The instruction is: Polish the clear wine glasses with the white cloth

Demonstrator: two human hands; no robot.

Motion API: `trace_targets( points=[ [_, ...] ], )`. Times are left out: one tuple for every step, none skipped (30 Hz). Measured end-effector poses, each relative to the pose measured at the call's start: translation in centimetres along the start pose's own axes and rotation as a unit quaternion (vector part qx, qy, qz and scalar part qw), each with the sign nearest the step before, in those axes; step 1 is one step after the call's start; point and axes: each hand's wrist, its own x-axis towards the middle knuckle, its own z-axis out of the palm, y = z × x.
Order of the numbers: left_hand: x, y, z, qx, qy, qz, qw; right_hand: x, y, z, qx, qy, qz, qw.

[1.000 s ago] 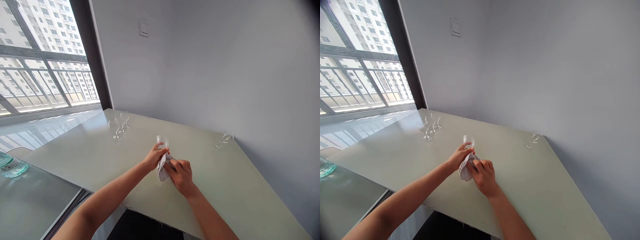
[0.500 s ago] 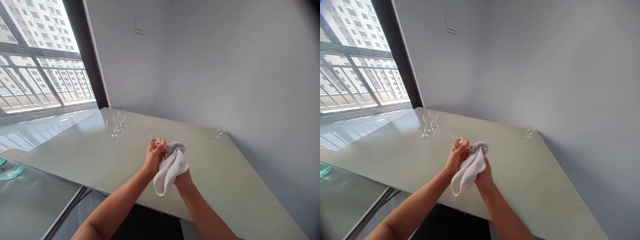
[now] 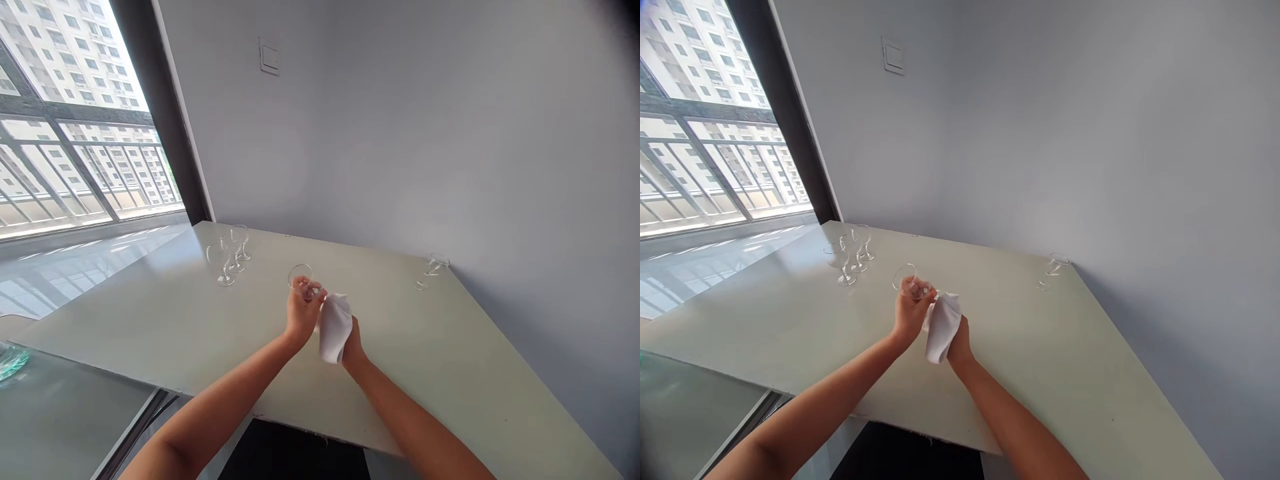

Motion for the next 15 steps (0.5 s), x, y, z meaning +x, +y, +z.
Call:
trace_targets(
  points=[
    [0.8,0.1,-0.3,-0.006,0.005,-0.001,1.000,0.0,0.0,-0.5,-0.028,-0.001,-0.007,1.000],
    [1.6,0.2,-0.6,-0.010,0.011,-0.004,1.000,-0.2,-0.3,-1.1,-0.077,-0.007,-0.021,0.997],
    [2.2,0.2,-0.9,-0.007,0.018,-0.006,1.000,-0.3,-0.8,-1.6,-0.150,-0.022,-0.039,0.988],
    [2.8,0.2,-1.2,0.003,0.025,-0.007,1.000,-0.4,-1.4,-2.0,-0.237,-0.046,-0.057,0.969],
    [3.1,0.1,-1.4,0.022,0.028,-0.006,0.999,-0.4,-2.3,-2.4,-0.327,-0.070,-0.073,0.940],
    [3.2,-0.1,-1.4,0.046,0.028,-0.003,0.999,-0.4,-3.1,-2.6,-0.402,-0.081,-0.089,0.907],
    [3.2,-0.2,-1.4,0.070,0.024,0.001,0.997,-0.2,-4.0,-2.7,-0.452,-0.074,-0.104,0.883],
    [3.0,-0.5,-1.2,0.087,0.015,0.004,0.996,0.0,-4.7,-2.7,-0.471,-0.049,-0.120,0.873],
    [2.7,-0.7,-0.8,0.093,0.001,0.003,0.996,0.3,-5.2,-2.5,-0.475,-0.019,-0.135,0.870],
    [2.3,-1.0,-0.4,0.090,-0.016,-0.001,0.996,0.7,-5.4,-2.2,-0.473,0.007,-0.147,0.868],
    [2.0,-1.4,0.1,0.081,-0.033,-0.008,0.996,1.2,-5.4,-1.9,-0.473,0.020,-0.153,0.867],
    [1.7,-1.7,0.7,0.071,-0.048,-0.017,0.996,1.7,-5.1,-1.6,-0.474,0.020,-0.150,0.867],
    [1.5,-2.0,1.1,0.067,-0.063,-0.026,0.995,2.2,-4.7,-1.6,-0.477,0.011,-0.141,0.868],
    [1.4,-2.3,1.5,0.068,-0.081,-0.032,0.994,2.8,-4.1,-1.7,-0.481,0.005,-0.130,0.867],
    [1.3,-2.6,1.7,0.073,-0.102,-0.037,0.991,3.4,-3.5,-2.2,-0.487,0.010,-0.121,0.865]
  ],
)
